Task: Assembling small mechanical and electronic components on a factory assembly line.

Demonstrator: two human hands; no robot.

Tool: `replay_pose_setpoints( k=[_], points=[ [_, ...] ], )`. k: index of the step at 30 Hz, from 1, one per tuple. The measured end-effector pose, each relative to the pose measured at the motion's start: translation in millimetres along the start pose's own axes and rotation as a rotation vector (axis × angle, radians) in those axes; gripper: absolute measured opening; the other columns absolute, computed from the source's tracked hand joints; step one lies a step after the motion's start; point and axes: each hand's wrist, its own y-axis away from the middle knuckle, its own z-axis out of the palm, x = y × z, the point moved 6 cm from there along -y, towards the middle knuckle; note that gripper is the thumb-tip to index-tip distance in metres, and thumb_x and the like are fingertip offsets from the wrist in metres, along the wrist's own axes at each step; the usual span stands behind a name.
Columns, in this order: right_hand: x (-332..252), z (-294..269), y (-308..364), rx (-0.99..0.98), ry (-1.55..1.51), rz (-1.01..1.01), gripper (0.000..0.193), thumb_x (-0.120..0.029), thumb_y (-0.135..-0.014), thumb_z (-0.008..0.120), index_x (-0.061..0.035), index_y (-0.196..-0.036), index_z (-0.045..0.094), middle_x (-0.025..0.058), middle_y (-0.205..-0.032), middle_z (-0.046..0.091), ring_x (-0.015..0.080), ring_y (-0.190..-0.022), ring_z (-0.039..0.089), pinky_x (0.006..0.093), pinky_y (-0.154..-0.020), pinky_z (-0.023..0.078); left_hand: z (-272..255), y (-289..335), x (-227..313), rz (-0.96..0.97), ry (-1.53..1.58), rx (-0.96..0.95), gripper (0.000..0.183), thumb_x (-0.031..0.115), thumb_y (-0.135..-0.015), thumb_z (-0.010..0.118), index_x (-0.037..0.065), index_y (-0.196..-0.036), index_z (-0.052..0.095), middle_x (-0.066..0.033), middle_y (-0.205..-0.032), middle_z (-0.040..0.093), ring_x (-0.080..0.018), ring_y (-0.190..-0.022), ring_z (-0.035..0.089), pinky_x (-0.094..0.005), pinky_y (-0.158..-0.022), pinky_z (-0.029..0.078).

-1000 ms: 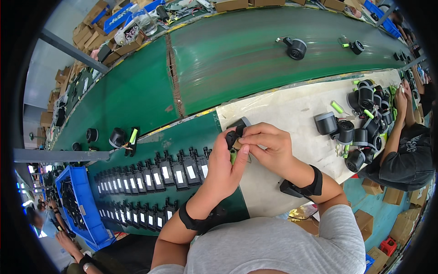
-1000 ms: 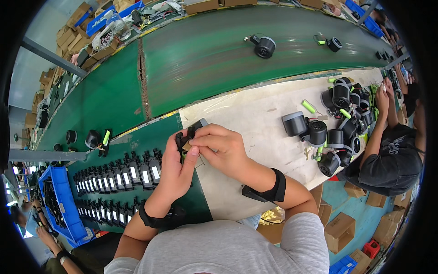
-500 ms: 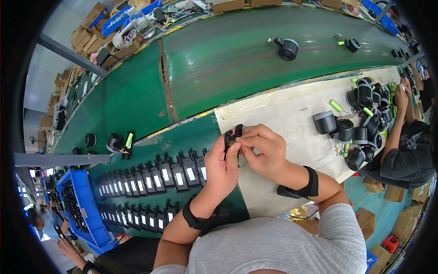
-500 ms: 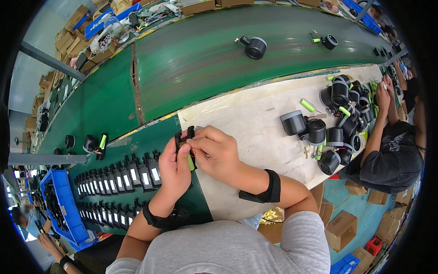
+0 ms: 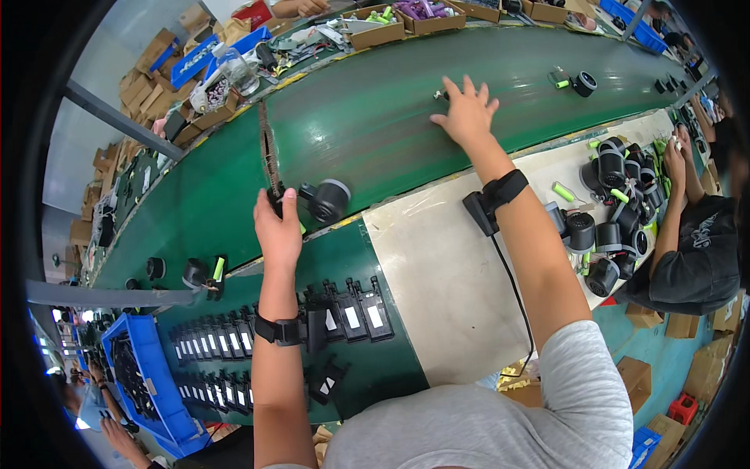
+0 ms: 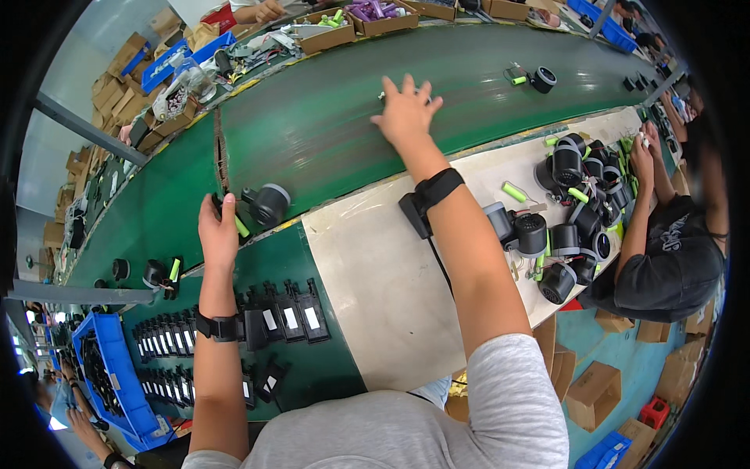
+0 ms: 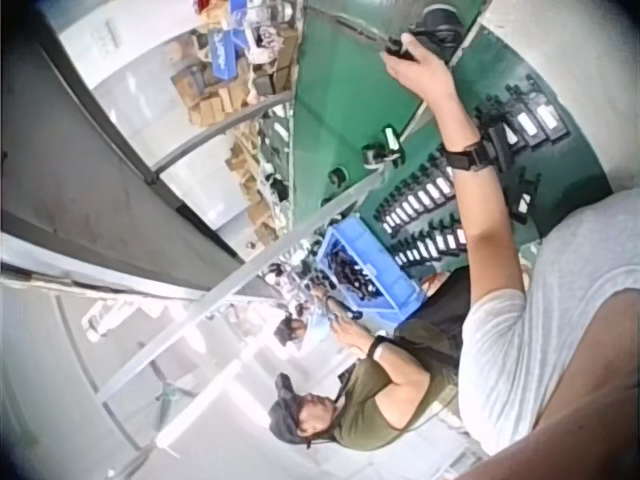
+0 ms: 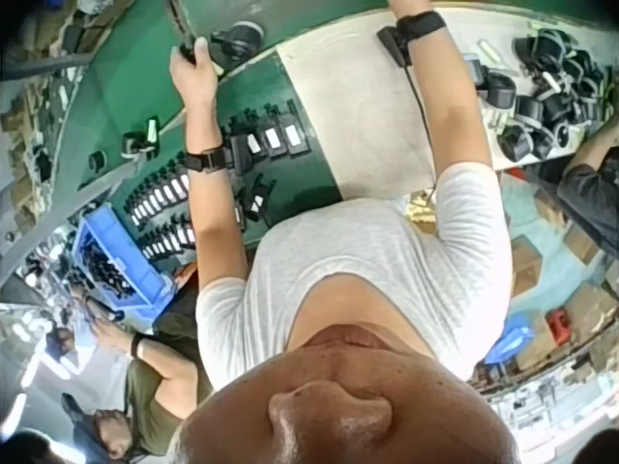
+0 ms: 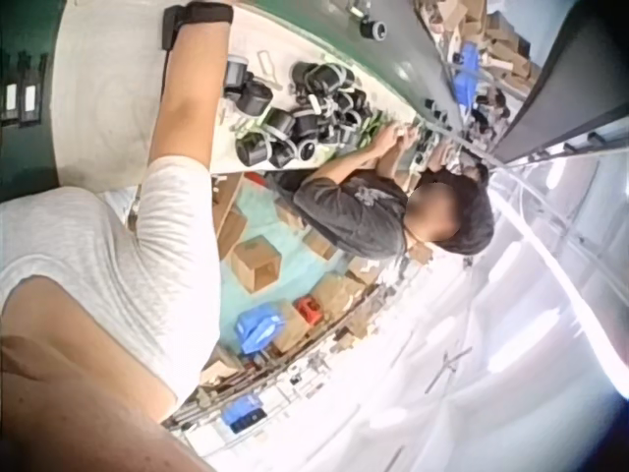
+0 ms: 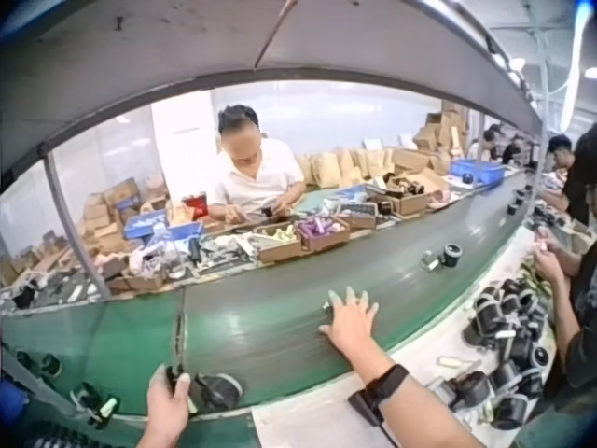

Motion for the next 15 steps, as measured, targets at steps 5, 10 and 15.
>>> replay_pose_setpoints(
  k=[5, 10, 15],
  points=[
    [26.7, 11.0, 10.6, -0.127, -0.487, -0.073, 0.055, -0.011, -0.063, 0.082, -0.0123, -0.113, 0.059, 0.0105, -0.120, 0.053, 0.0343, -0.115, 0.049, 0.0401, -0.091, 0.046, 3.5, 30.0, 61.0, 0.359, -0.041, 0.004, 0.076, 0.020, -0.080, 0.073, -0.004, -0.140, 0.033, -0.0267, -0.141, 0.035, -0.0411, -0.133, 0.031, -0.0451, -0.110, 0.025],
    [-35.1, -78.1, 87.7, -0.363, -1.095, -0.391, 0.048, 0.000, -0.061, 0.080, -0.0090, -0.104, 0.060, 0.0092, -0.111, 0.054, 0.0298, -0.109, 0.051, 0.0369, -0.092, 0.044, 17.6, 56.2, 111.5, 0.567, 0.088, -0.265, 0.098, 0.011, -0.068, 0.079, 0.004, -0.147, 0.021, -0.0219, -0.143, 0.037, -0.0389, -0.138, 0.026, -0.0447, -0.112, 0.024],
    [-33.9, -110.5, 138.9, -0.503, -0.950, -0.494, 0.047, 0.005, -0.058, 0.076, -0.0091, -0.100, 0.060, 0.0091, -0.118, 0.049, 0.0304, -0.114, 0.046, 0.0390, -0.096, 0.039, 37.4, 78.8, 89.0, 0.505, 0.078, -0.594, 0.040, 0.008, -0.075, 0.072, 0.003, -0.112, 0.058, -0.0128, -0.106, 0.062, -0.0289, -0.105, 0.058, -0.0398, -0.090, 0.044]
  ],
)
